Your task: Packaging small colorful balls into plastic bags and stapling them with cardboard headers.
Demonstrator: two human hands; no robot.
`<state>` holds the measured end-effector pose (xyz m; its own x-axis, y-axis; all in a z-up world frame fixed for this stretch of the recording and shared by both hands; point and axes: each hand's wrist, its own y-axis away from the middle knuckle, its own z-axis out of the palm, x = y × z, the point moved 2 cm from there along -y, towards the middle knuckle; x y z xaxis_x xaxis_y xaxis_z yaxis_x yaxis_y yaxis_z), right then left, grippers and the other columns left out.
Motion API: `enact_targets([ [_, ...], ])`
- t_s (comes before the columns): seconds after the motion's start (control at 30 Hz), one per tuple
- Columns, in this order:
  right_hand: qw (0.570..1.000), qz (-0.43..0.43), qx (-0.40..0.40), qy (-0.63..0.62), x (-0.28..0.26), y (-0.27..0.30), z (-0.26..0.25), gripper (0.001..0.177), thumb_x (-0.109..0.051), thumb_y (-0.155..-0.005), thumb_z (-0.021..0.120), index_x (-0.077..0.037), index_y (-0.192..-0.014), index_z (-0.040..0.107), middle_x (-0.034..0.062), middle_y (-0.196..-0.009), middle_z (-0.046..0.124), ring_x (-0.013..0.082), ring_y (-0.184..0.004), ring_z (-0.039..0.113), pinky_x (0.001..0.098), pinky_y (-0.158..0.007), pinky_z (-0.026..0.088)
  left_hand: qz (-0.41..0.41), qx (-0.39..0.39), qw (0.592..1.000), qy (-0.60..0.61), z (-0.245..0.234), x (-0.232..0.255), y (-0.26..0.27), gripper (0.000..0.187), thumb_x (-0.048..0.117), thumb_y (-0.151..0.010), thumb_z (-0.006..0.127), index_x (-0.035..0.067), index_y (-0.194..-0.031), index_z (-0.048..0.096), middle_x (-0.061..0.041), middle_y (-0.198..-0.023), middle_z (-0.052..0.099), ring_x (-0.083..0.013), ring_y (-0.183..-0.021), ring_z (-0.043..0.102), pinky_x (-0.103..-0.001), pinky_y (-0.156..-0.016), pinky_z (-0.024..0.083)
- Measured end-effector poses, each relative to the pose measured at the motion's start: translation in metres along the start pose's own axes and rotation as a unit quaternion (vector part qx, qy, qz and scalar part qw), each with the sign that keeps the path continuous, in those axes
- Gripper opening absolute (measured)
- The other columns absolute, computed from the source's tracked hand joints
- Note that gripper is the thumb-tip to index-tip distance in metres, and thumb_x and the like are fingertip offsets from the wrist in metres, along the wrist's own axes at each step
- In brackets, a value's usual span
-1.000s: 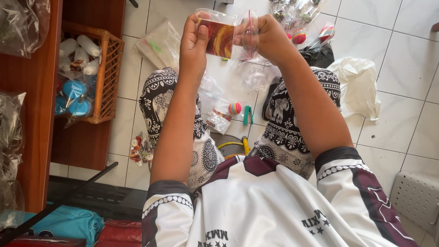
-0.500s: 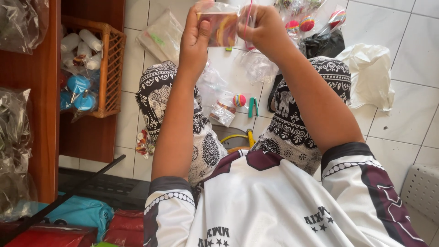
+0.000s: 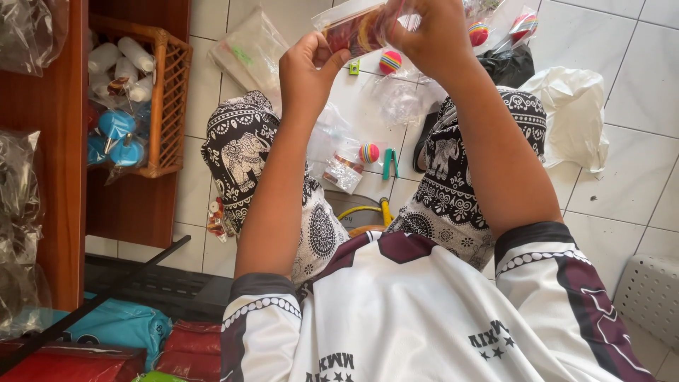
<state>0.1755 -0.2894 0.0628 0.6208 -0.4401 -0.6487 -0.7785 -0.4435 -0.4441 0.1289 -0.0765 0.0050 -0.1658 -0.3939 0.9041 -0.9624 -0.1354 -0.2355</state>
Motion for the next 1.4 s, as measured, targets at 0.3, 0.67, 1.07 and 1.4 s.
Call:
enact_targets([
  [0.3, 0.999, -0.012, 0.023, 0.029, 0.018, 0.006, 0.001, 0.012, 0.006, -0.089, 0.084, 0.002, -0.098, 0.076, 0.011, -0.091, 0.073, 0.0204, -0.071, 0.063, 0.0324, -0.065, 0.053, -0.035, -0.012, 0.996, 0.078, 0.001, -0.004, 0.0, 0.022, 0.004, -0.08, 0.085, 0.007, -0.08, 0.063, 0.002, -0.068, 0.062, -0.0058, -0.058, 0.053, -0.02, -0.055, 0.048],
  [0.67, 0.996, 0.001, 0.032, -0.081, 0.026, 0.004, -0.008, 0.01, 0.008, -0.104, 0.074, 0.01, -0.113, 0.069, 0.0183, -0.095, 0.073, 0.0241, -0.078, 0.071, 0.0363, -0.078, 0.065, -0.04, -0.061, 0.977, 0.198, -0.003, -0.009, -0.004, 0.028, 0.0, -0.087, 0.075, 0.009, -0.085, 0.049, -0.002, -0.084, 0.066, -0.008, -0.07, 0.06, -0.022, -0.068, 0.051],
  [1.07, 0.997, -0.037, 0.054, 0.042, 0.025, 0.007, 0.011, 0.005, 0.006, -0.1, 0.071, 0.01, -0.101, 0.072, 0.0156, -0.083, 0.072, 0.0198, -0.057, 0.045, 0.0327, -0.052, 0.039, -0.024, -0.054, 0.989, 0.133, -0.026, -0.002, 0.004, 0.024, -0.007, -0.088, 0.067, 0.001, -0.11, 0.067, -0.001, -0.079, 0.065, -0.0096, -0.068, 0.064, -0.023, -0.066, 0.057],
  [1.4, 0.989, -0.064, 0.011, 0.134, -0.021, 0.002, 0.035, 0.015, 0.004, -0.091, 0.068, -0.001, -0.105, 0.065, 0.011, -0.096, 0.066, 0.0272, -0.075, 0.059, 0.0393, -0.064, 0.048, 0.004, -0.036, 0.997, -0.063, -0.021, 0.013, 0.012, 0.028, 0.023, -0.075, 0.09, 0.008, -0.093, 0.076, -0.002, -0.081, 0.068, -0.0154, -0.064, 0.06, -0.03, -0.059, 0.049],
])
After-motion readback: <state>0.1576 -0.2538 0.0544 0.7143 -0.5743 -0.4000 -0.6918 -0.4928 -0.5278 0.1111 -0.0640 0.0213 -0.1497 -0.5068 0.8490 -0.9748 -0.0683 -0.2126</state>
